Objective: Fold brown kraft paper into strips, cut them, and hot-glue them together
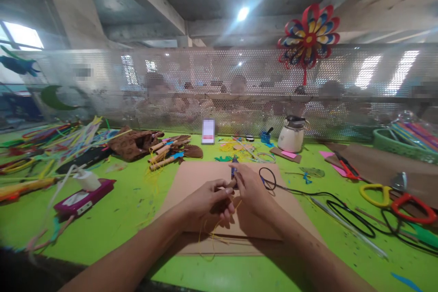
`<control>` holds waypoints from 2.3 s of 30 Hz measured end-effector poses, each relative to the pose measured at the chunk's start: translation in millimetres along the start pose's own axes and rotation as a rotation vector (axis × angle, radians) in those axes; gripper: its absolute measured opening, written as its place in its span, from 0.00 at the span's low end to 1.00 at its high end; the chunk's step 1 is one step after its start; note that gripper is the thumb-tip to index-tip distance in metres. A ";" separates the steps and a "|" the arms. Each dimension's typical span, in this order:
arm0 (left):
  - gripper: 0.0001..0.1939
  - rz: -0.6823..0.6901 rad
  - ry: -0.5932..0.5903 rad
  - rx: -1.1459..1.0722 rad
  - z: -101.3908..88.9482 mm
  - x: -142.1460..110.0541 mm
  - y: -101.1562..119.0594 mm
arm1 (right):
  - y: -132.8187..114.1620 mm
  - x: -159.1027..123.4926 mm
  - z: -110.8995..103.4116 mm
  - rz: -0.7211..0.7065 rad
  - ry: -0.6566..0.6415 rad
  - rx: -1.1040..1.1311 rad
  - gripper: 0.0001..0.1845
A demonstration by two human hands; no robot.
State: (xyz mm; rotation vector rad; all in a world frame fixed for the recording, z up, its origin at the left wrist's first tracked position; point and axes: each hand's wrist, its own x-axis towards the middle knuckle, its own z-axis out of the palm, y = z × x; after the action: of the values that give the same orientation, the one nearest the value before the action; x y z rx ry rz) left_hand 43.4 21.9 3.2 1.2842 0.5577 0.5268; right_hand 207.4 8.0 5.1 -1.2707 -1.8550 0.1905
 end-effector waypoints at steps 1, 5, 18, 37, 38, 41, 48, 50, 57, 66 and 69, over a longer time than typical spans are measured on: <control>0.18 0.012 0.013 -0.002 0.1 -0.4 -0.4 | 0.1 0.7 -0.8 0.038 -0.003 0.049 0.20; 0.16 0.018 0.082 0.054 -1.5 0.6 -2.2 | 6.6 3.1 -2.2 0.189 -0.060 0.343 0.19; 0.14 0.053 0.111 0.135 -1.1 0.5 0.9 | 8.9 -0.6 -2.6 0.213 -0.134 0.636 0.30; 0.14 0.011 0.104 0.208 7.2 -5.6 12.7 | 15.4 1.4 -15.8 0.343 -0.150 0.923 0.23; 0.14 0.014 0.108 0.211 7.0 -5.4 12.6 | 15.1 1.5 -15.8 0.347 -0.151 0.934 0.23; 0.11 0.020 0.116 0.227 7.4 -5.4 12.9 | 14.4 2.0 -15.9 0.379 -0.155 0.976 0.23; 0.05 -0.022 0.113 0.159 6.8 -6.6 12.4 | 11.3 1.7 -16.1 0.439 -0.149 0.981 0.23; 0.05 -0.031 0.129 0.136 5.6 -6.8 11.5 | 8.9 0.8 -15.1 0.449 -0.157 0.954 0.22; 0.07 0.019 0.120 0.113 3.2 -4.4 8.1 | 9.1 1.1 -10.7 0.335 -0.125 0.831 0.28; 0.17 0.001 -0.052 0.084 -6.3 -4.8 15.1 | 29.2 3.5 -24.9 0.290 -0.066 0.848 0.25; 0.17 0.008 -0.084 0.079 -7.1 -6.6 17.1 | 32.1 4.7 -25.6 0.251 -0.037 0.828 0.23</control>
State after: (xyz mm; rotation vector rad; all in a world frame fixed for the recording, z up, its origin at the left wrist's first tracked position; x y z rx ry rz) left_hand 32.8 26.4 19.2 1.3772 0.5076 0.4594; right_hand 247.3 18.7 6.0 -0.8892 -1.3832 1.0055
